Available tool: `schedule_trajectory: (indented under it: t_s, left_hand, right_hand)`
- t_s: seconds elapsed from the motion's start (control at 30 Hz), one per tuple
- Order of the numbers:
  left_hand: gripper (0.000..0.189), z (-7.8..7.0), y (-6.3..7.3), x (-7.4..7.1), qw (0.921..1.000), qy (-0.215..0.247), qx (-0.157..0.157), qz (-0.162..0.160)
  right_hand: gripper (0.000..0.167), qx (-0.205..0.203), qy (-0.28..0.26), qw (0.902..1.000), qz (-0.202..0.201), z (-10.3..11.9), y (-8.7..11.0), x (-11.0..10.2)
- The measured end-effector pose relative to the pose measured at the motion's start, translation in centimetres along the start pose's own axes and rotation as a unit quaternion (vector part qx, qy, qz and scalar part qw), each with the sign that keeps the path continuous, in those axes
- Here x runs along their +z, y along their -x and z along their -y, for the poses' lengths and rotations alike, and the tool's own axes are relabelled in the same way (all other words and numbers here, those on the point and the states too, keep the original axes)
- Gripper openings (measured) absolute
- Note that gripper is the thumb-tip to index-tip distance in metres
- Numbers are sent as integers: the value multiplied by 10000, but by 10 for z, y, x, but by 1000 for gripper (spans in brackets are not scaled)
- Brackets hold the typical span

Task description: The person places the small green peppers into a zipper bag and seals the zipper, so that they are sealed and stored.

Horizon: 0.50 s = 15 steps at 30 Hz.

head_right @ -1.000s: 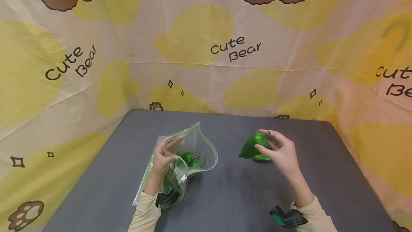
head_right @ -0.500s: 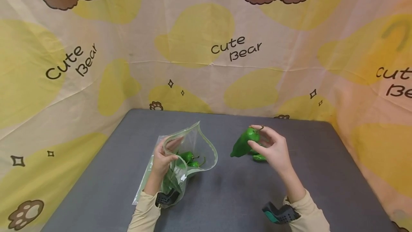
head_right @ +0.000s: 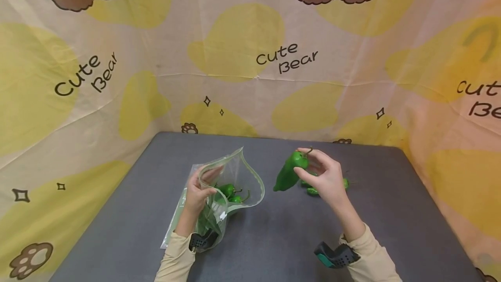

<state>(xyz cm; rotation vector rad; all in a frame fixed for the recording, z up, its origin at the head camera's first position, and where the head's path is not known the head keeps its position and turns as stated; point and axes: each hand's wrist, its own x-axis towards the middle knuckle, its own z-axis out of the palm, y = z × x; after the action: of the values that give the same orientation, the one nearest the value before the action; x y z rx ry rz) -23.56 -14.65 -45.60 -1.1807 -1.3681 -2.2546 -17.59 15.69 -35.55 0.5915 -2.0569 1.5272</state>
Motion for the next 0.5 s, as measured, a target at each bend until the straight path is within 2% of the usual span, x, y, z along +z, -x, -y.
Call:
schedule_trajectory:
  t_s: [0.2,0.5]
  left_hand:
    - [55,1,0,0,10000,27,-76,2]
    - [55,1,0,0,9999,114,12,49]
  right_hand:
    - [42,-74,-41,9999,-62,2,-4,5]
    - [41,-65,-275,9996,-34,4,-5,13]
